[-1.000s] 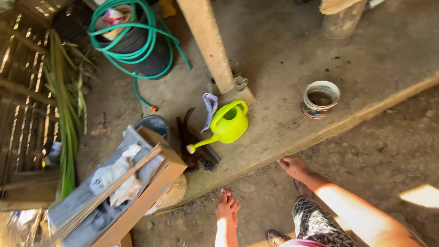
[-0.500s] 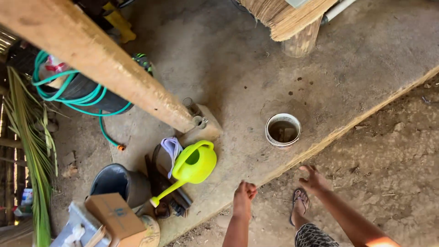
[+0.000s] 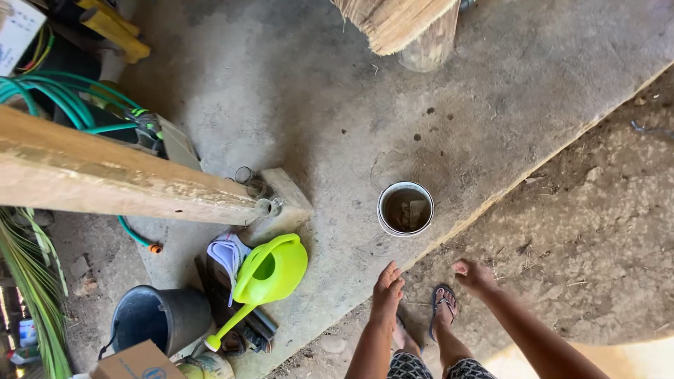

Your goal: Sand and clean a wooden bench or structure outdoors using a cloth, broom, and sandpaper.

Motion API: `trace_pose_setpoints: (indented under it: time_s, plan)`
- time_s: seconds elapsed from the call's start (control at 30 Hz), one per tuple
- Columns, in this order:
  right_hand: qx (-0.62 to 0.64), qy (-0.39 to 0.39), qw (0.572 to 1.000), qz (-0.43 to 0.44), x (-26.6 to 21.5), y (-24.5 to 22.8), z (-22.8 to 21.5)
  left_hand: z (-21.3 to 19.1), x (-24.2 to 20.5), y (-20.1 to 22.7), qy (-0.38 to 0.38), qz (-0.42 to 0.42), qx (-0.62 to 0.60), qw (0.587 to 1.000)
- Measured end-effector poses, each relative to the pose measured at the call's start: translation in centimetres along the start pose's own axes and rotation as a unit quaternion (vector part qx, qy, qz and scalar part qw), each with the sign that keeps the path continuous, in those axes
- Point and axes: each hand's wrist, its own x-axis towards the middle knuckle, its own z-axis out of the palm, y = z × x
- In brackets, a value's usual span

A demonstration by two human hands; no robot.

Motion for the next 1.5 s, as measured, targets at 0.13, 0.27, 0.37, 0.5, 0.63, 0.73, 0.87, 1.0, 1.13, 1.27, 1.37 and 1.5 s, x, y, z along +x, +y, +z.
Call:
trace_pose_setpoints:
  time_s: [0.13, 0.27, 0.37, 0.5, 0.63, 0.73, 0.87, 1.0, 1.13, 1.27, 1.37, 1.5]
  plan:
    - [0.076, -0.060, 0.995, -0.037, 3.9, 1.6, 2.7, 0.7, 4.0, -1.4, 0.000, -0.023, 0.001, 1.000]
    - [0.052, -0.064, 0.997, -0.006, 5.5, -5.2, -0.6, 1.9, 9.0, -2.9, -0.013, -0.001, -0.032, 0.999]
    - [0.041, -0.020, 0.998, -0.038, 10.0, -8.5, -1.3, 3.0, 12.9, -3.0, 0.023, -0.042, 0.026, 0.999]
    - [-0.102, 0.007, 0.979, -0.178, 17.8, -9.5, 2.2, 2.6, 17.1, -4.5, 0.025, -0.012, -0.021, 0.999]
    - [-0.200, -0.003, 0.964, -0.177, 23.2, -12.4, 3.3, 2.1, 18.8, -4.5, 0.032, -0.011, -0.048, 0.998]
    - [-0.353, -0.096, 0.923, -0.118, 26.9, -13.5, 4.2, 0.8, 19.7, -4.5, 0.060, -0.036, -0.068, 0.995]
    - [-0.345, -0.027, 0.923, -0.172, 31.2, -12.2, 5.8, -0.6, 21.7, -6.0, 0.060, -0.032, -0.082, 0.994]
    - [-0.358, -0.092, 0.925, -0.093, 31.5, -10.3, 6.4, -0.1, 21.8, -5.1, 0.054, -0.040, -0.088, 0.994]
    - [-0.226, -0.080, 0.968, -0.074, 27.1, -12.9, 3.5, 1.0, 21.8, -3.2, 0.056, -0.040, -0.072, 0.995]
    - [-0.172, -0.010, 0.979, -0.108, 21.5, -16.1, -0.2, 1.8, 22.2, -2.7, 0.049, -0.040, -0.066, 0.996]
    - [-0.066, 0.069, 0.971, -0.218, 20.4, -16.8, -0.9, 2.2, 22.7, -3.1, 0.043, -0.035, -0.100, 0.993]
    - [-0.056, 0.109, 0.961, -0.248, 24.3, -14.6, 1.9, 2.1, 23.4, -3.5, 0.041, -0.032, -0.102, 0.993]
